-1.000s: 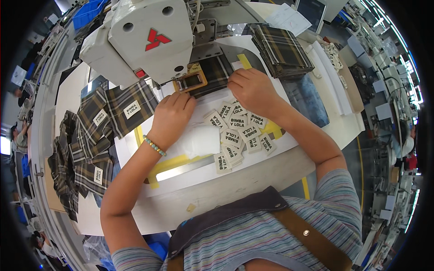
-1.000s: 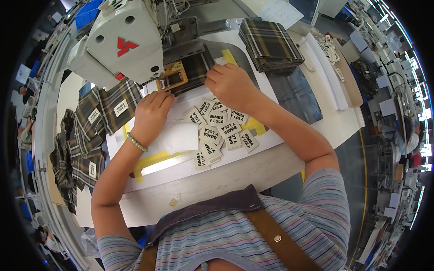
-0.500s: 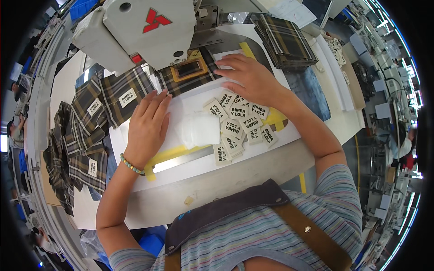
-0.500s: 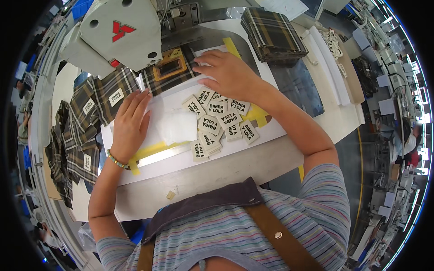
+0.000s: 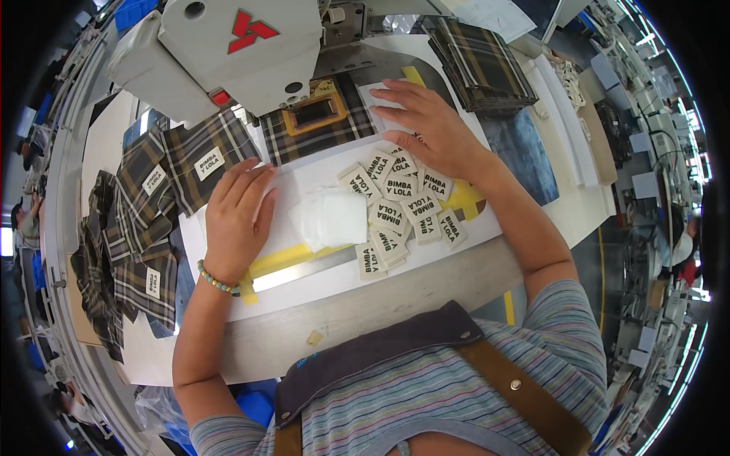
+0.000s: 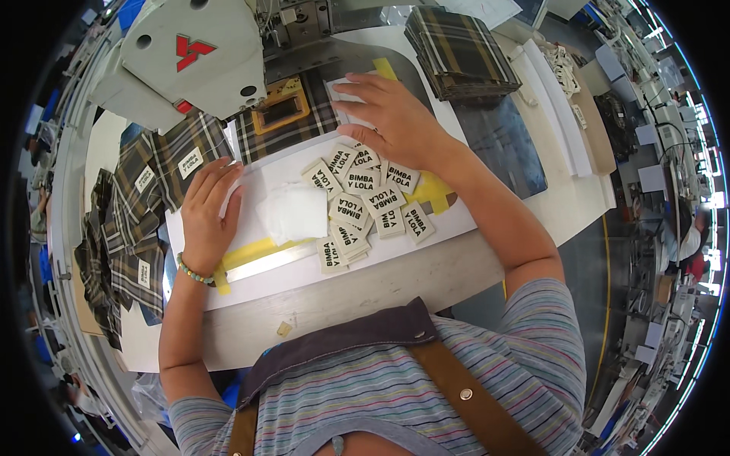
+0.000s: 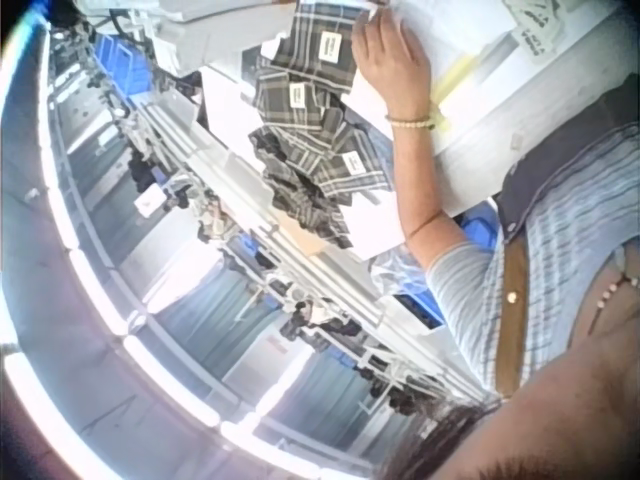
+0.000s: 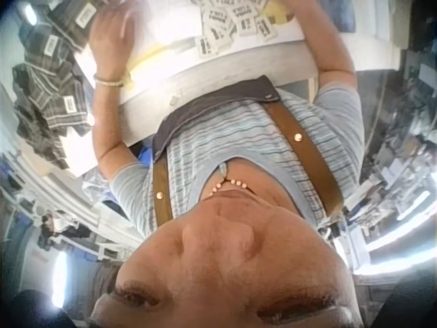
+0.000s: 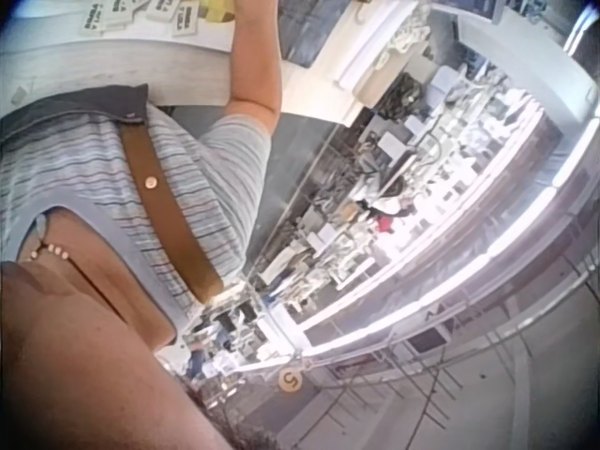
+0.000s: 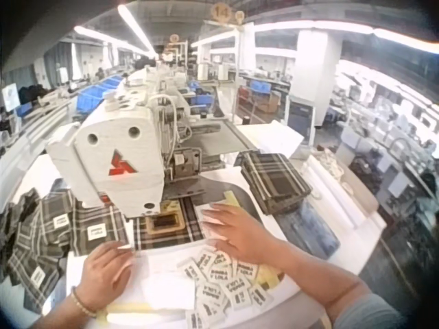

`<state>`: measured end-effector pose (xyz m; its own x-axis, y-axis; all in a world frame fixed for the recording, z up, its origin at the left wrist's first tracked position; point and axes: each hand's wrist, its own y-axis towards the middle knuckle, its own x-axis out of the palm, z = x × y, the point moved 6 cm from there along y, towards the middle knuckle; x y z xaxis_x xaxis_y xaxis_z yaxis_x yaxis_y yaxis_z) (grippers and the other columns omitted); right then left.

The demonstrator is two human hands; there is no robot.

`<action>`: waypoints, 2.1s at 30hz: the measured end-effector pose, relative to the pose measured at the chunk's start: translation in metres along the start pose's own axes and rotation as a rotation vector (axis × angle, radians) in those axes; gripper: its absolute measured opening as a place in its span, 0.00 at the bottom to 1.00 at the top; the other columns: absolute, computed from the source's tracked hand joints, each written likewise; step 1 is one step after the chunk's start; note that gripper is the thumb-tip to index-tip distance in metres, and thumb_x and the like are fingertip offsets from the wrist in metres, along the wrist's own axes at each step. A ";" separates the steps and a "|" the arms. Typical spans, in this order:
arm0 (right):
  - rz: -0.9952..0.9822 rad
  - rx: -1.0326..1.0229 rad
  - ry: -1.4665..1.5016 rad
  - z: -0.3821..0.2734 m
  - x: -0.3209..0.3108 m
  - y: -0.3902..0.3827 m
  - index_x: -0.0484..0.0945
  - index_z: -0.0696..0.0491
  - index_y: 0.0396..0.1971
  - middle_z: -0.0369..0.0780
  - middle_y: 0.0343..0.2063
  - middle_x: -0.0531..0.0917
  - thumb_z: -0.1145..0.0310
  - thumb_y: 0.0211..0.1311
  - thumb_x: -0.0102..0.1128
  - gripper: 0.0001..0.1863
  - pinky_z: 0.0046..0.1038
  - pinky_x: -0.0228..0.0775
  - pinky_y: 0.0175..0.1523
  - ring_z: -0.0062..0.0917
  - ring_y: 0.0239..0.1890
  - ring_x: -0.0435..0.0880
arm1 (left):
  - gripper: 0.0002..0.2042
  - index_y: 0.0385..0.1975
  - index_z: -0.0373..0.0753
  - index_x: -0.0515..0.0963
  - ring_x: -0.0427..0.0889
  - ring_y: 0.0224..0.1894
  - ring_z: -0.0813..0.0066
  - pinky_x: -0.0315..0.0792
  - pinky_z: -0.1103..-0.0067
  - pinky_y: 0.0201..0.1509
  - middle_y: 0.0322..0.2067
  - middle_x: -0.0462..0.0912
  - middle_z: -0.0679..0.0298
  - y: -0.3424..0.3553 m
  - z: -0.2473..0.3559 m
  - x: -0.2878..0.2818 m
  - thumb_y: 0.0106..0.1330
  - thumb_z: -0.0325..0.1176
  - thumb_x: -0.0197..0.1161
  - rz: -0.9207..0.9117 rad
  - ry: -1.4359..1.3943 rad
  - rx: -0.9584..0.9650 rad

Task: The person uses a sewing machine to attach small white labels to plaid fabric pieces. They pick up a fabric piece, place a label on it, and feed it through the machine to stitch the label in place. The finished pieces are stacked on the table.

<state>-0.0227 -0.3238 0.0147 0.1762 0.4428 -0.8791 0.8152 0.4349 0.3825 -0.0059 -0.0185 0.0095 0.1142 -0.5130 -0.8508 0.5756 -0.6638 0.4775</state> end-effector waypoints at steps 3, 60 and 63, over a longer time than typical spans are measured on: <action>-0.073 -0.077 -0.092 -0.005 0.011 -0.002 0.83 0.52 0.65 0.41 0.74 0.75 0.51 0.78 0.60 0.26 0.47 0.54 0.83 0.40 0.81 0.62 | 0.18 0.55 0.36 0.84 0.83 0.63 0.53 0.79 0.64 0.62 0.51 0.89 0.58 0.006 0.005 0.000 0.64 0.24 0.72 0.014 0.020 0.016; -0.146 0.440 0.559 -0.036 -0.021 0.005 0.88 0.57 0.36 0.33 0.30 0.87 0.71 0.68 0.72 0.05 0.22 0.77 0.43 0.15 0.34 0.84 | 0.12 0.55 0.35 0.86 0.88 0.53 0.71 0.80 0.75 0.56 0.54 0.91 0.59 0.023 0.039 -0.004 0.75 0.28 0.67 -0.103 -0.807 -0.278; -0.256 0.464 0.568 -0.041 -0.014 0.005 0.88 0.57 0.38 0.34 0.29 0.89 0.71 0.69 0.72 0.05 0.21 0.77 0.42 0.15 0.33 0.85 | 0.15 0.57 0.36 0.85 0.88 0.49 0.75 0.79 0.77 0.52 0.51 0.92 0.61 0.032 0.051 0.011 0.73 0.29 0.69 -0.206 -0.829 -0.325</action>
<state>-0.0436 -0.2952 0.0407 -0.2570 0.7614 -0.5952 0.9619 0.2607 -0.0818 -0.0272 -0.0726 0.0268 -0.5622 -0.7110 -0.4223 0.7340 -0.6643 0.1414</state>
